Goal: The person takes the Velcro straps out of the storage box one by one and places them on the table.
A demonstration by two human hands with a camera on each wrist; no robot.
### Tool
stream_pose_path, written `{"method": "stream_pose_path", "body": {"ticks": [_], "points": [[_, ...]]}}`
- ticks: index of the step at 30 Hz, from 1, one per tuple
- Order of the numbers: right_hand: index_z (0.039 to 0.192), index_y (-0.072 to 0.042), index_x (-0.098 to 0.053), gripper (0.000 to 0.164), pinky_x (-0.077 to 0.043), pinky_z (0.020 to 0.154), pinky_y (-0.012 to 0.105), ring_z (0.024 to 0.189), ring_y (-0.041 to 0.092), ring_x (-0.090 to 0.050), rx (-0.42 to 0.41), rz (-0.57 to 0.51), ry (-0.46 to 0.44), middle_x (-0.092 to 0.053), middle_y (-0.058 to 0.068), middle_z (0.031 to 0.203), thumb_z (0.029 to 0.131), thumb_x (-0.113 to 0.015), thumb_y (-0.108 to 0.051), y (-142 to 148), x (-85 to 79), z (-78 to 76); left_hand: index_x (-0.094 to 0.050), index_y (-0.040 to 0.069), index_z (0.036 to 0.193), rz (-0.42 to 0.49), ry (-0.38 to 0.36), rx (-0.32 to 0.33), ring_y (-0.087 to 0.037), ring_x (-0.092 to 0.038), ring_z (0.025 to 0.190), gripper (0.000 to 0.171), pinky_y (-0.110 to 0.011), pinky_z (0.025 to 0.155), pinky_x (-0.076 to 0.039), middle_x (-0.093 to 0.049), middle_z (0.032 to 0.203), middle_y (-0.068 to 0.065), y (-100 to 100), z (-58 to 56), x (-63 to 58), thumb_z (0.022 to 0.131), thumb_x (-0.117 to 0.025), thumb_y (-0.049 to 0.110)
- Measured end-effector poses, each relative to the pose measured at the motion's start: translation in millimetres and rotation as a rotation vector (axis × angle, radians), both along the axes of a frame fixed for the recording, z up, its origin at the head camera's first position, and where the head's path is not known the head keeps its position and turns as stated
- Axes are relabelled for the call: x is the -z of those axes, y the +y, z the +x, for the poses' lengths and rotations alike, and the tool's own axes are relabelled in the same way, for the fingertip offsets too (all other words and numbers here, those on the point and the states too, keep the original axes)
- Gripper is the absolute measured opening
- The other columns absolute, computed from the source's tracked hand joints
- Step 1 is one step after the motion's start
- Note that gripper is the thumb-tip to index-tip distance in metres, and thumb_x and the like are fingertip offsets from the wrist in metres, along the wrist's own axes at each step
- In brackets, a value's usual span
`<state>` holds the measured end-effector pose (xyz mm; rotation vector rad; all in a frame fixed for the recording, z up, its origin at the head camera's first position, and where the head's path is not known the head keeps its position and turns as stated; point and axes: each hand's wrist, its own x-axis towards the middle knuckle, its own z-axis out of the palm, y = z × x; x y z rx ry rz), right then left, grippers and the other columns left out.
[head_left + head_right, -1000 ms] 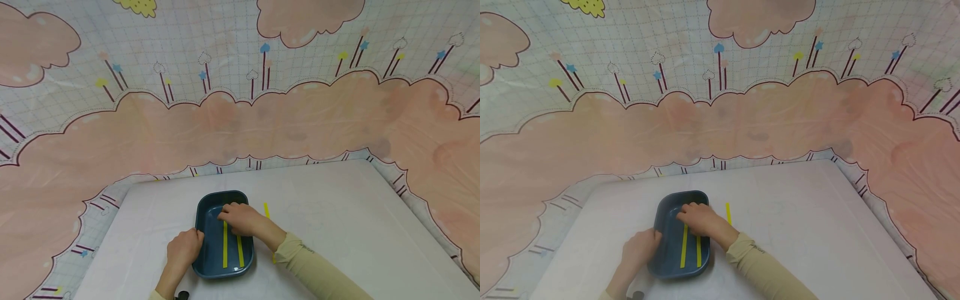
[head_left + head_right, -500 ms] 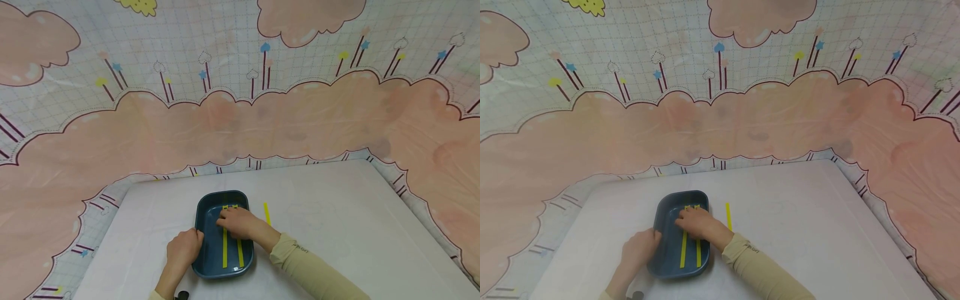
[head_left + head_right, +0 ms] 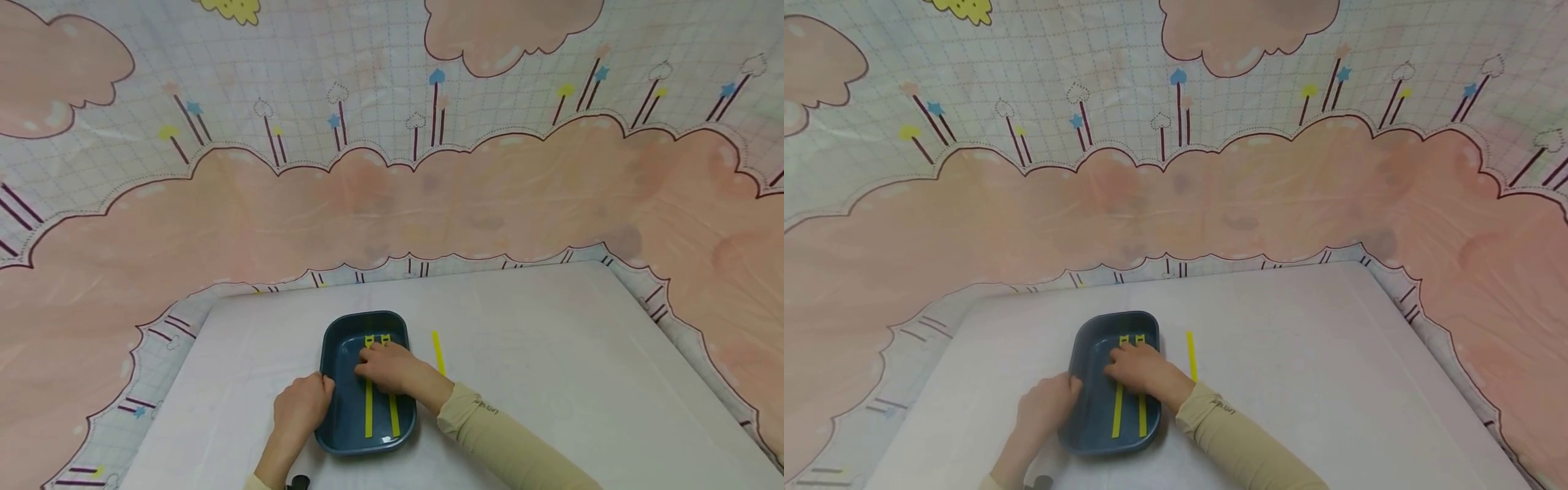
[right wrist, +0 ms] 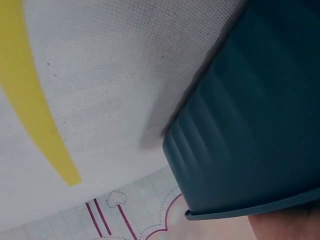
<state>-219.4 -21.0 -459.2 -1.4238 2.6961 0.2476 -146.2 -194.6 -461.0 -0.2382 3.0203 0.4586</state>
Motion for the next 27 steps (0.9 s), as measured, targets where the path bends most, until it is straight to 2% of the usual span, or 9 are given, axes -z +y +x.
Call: {"method": "stream_pose_path", "body": {"ticks": [14, 27], "points": [[0.120, -0.035, -0.068, 0.028, -0.046, 0.094, 0.037, 0.109, 0.013, -0.054, -0.011, -0.008, 0.017, -0.060, -0.007, 0.122, 0.094, -0.065, -0.023, -6.0, 5.4, -3.5, -0.049, 0.010, 0.063, 0.002, 0.011, 0.002, -0.019, -0.044, 0.048, 0.037, -0.031, 0.046, -0.034, -0.043, 0.055, -0.004, 1.6, 0.8, -1.6, 0.097, -0.043, 0.022], [0.116, -0.037, -0.069, 0.024, -0.047, 0.090, 0.032, 0.101, 0.010, -0.054, -0.065, -0.007, 0.070, -0.062, -0.009, 0.117, 0.095, -0.062, -0.026, -7.8, 9.3, -2.7, -0.050, 0.010, 0.063, 0.001, 0.006, -0.006, -0.018, -0.044, 0.048, 0.037, -0.031, 0.046, -0.034, -0.043, 0.055, -0.004, 2.7, 2.4, -1.7, 0.097, -0.043, 0.022]]}}
